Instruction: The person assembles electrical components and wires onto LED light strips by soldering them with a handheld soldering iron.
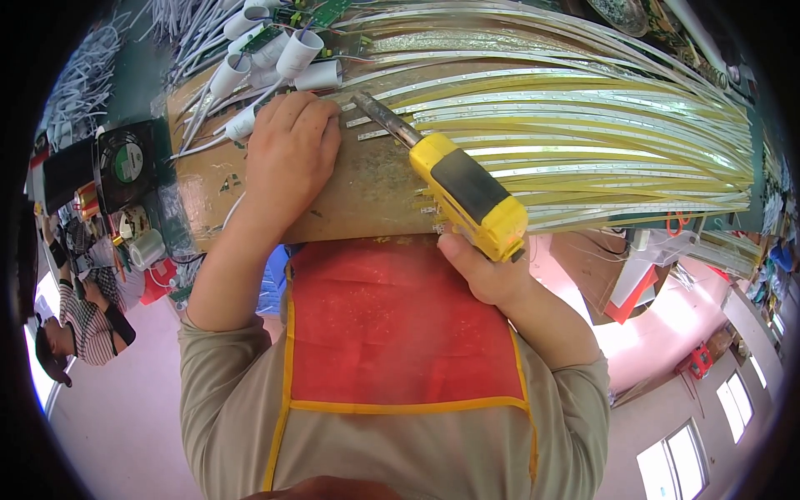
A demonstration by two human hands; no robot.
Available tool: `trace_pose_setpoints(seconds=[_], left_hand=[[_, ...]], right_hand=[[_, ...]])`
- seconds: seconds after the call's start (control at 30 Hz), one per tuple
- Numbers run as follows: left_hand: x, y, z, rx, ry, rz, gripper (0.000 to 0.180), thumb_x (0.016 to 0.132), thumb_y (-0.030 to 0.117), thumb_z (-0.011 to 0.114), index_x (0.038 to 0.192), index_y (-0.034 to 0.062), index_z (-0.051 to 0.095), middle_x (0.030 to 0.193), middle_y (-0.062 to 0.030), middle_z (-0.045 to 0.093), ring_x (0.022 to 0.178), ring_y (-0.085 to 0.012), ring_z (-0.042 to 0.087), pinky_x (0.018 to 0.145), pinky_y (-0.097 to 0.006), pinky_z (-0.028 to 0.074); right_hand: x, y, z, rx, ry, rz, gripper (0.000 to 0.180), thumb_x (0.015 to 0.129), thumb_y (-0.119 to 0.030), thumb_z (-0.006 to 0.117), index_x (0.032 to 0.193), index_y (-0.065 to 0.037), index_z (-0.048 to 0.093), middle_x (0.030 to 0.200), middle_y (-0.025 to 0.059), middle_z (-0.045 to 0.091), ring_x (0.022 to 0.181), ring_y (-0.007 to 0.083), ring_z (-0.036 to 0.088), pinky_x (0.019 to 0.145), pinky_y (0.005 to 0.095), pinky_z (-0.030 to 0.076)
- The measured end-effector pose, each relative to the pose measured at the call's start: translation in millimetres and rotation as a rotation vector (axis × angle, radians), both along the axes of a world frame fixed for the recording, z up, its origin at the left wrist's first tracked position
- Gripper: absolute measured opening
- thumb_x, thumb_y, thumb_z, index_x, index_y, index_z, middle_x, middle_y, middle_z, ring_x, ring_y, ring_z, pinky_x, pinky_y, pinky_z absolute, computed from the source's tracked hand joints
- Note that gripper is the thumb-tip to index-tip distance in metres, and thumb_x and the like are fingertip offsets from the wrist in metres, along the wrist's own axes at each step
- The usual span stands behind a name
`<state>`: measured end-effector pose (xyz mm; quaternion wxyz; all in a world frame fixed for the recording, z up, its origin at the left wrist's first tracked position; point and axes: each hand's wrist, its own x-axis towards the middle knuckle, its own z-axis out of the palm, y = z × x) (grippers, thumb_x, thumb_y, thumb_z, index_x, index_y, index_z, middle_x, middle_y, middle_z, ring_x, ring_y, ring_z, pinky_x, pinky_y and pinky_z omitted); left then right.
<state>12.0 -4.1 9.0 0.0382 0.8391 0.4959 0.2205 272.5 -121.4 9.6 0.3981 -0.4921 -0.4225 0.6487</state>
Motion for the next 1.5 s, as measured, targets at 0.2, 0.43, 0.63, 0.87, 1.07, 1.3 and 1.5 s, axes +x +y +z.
trace_pose_setpoints(seconds=[0.2,0.43,0.63,0.87,1.07,1.3,1.5], left_hand=[[0,0,0,-0.001,0.007,-0.005,0.014,0.076,0.004,0.069,0.089,0.0067,0.064,0.092,-0.0107,0.063,0.085,-0.0307,0.061,0.078,-0.041,0.049],[1,0,1,-0.009,0.011,-0.007,0.014,0.076,0.004,0.069,0.089,0.0064,0.064,0.091,-0.0108,0.063,0.084,-0.0308,0.061,0.078,-0.041,0.049],[1,-1,3,0.004,0.000,0.000,0.014,0.076,0.004,0.069,0.089,0.0055,0.064,0.091,-0.0119,0.063,0.084,-0.0311,0.061,0.078,-0.041,0.050],[1,2,3,-0.012,0.011,-0.014,0.014,0.077,0.004,0.068,0.089,0.0050,0.064,0.091,-0.0124,0.063,0.084,-0.0313,0.061,0.078,-0.041,0.050],[1,-2,10,-0.065,0.044,0.011,0.014,0.078,0.004,0.068,0.091,0.0052,0.064,0.092,-0.0115,0.064,0.087,-0.0308,0.061,0.079,-0.040,0.050],[-20,-26,28,0.047,0.021,0.113,0.034,0.074,0.014,0.072,0.108,0.0101,0.065,0.100,-0.0084,0.064,0.091,-0.0290,0.061,0.079,-0.040,0.047],[-42,-44,13,-0.023,0.075,0.151,0.032,0.074,0.009,0.071,0.106,0.0098,0.066,0.101,-0.0082,0.064,0.091,-0.0288,0.061,0.079,-0.038,0.048]], right_hand=[[-2,-1,2,0.023,-0.003,-0.018,0.064,0.088,-0.029,0.071,0.134,0.003,0.042,0.073,0.0048,0.050,0.060,0.0129,0.046,0.055,0.0272,0.041],[5,-1,13,-0.019,0.064,-0.076,0.069,0.086,-0.030,0.073,0.138,0.001,0.040,0.075,0.0048,0.049,0.063,0.0142,0.047,0.055,0.0284,0.040],[5,1,16,0.003,0.163,-0.131,0.067,0.086,-0.030,0.072,0.137,0.000,0.041,0.074,0.0049,0.049,0.061,0.0138,0.047,0.054,0.0279,0.040],[10,-2,11,0.071,0.184,-0.196,0.067,0.086,-0.030,0.072,0.137,0.001,0.040,0.071,0.0040,0.048,0.059,0.0136,0.046,0.052,0.0273,0.039],[15,-1,14,0.063,0.212,-0.167,0.067,0.088,-0.029,0.070,0.138,0.001,0.039,0.072,0.0031,0.046,0.061,0.0133,0.045,0.053,0.0270,0.037],[21,0,13,0.070,0.246,-0.203,0.064,0.089,-0.027,0.068,0.138,0.001,0.038,0.073,0.0027,0.046,0.062,0.0133,0.045,0.054,0.0270,0.038],[23,7,14,0.111,0.230,-0.187,0.062,0.090,-0.026,0.066,0.138,0.002,0.038,0.073,0.0036,0.047,0.060,0.0134,0.045,0.055,0.0273,0.039]])
